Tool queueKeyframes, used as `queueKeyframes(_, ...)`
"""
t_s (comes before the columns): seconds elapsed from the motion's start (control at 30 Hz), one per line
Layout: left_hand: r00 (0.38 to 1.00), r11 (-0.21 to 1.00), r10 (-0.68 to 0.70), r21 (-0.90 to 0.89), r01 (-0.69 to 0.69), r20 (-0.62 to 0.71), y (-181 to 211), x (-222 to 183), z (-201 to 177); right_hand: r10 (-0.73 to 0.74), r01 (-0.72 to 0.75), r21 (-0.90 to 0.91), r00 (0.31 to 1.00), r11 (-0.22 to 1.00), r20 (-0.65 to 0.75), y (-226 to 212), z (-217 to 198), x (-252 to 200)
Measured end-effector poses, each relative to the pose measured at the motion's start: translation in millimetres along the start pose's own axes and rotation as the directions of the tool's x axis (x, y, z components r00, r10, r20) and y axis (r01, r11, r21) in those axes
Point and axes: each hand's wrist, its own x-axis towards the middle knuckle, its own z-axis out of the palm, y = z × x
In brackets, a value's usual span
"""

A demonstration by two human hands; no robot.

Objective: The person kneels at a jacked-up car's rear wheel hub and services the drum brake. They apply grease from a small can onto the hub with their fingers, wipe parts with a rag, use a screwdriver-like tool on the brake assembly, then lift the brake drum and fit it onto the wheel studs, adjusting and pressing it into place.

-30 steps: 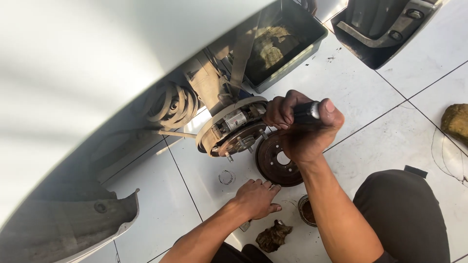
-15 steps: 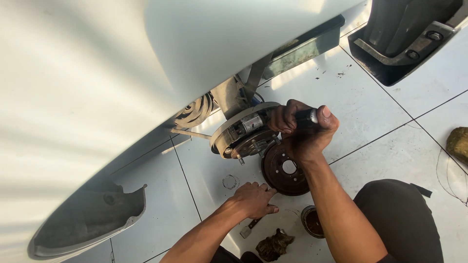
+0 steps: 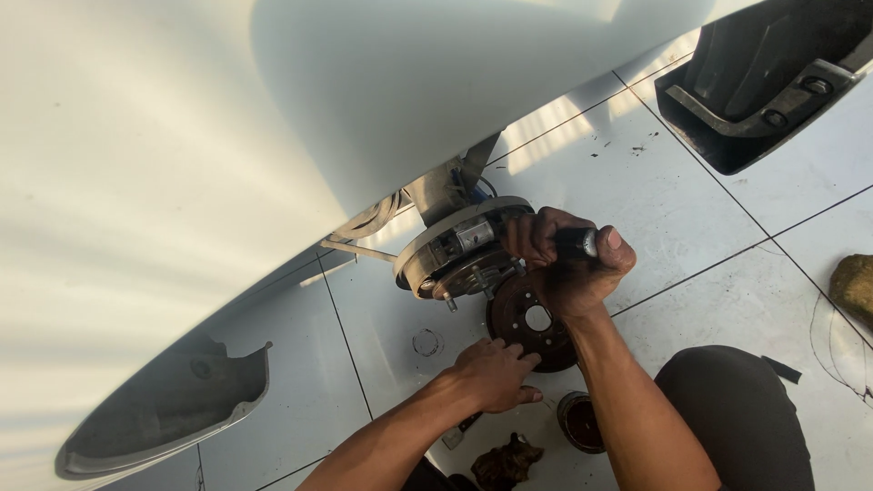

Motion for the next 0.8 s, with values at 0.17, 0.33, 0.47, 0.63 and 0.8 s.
queueKeyframes(0.17, 0.999, 0.999, 0.034, 0.007, -0.034, -0.032, 0, 5, -3, -0.030, 0.031, -0.027, 0.999, 0.999, 0.046, 5, -4, -5)
queueKeyframes(0.33, 1.000, 0.999, 0.015, 0.033, -0.016, 0.012, 0, 7, -2, -0.034, 0.037, -0.044, 0.997, 0.998, 0.067, -5, 5, 3)
queueKeyframes(0.47, 1.000, 0.999, 0.030, 0.035, -0.030, 0.002, 2, 0, -1, -0.011, 0.014, -0.054, 0.999, 0.998, 0.048, -2, 8, 9)
queueKeyframes(0.63, 1.000, 0.999, 0.026, 0.022, -0.026, 0.003, -2, -3, 0, -0.047, 0.048, -0.026, 0.998, 0.999, 0.035, 2, 3, 4)
queueKeyframes(0.8, 1.000, 1.000, 0.008, 0.019, -0.008, -0.002, -3, 1, 1, -0.065, 0.068, -0.048, 0.996, 0.997, 0.063, 7, -1, -1)
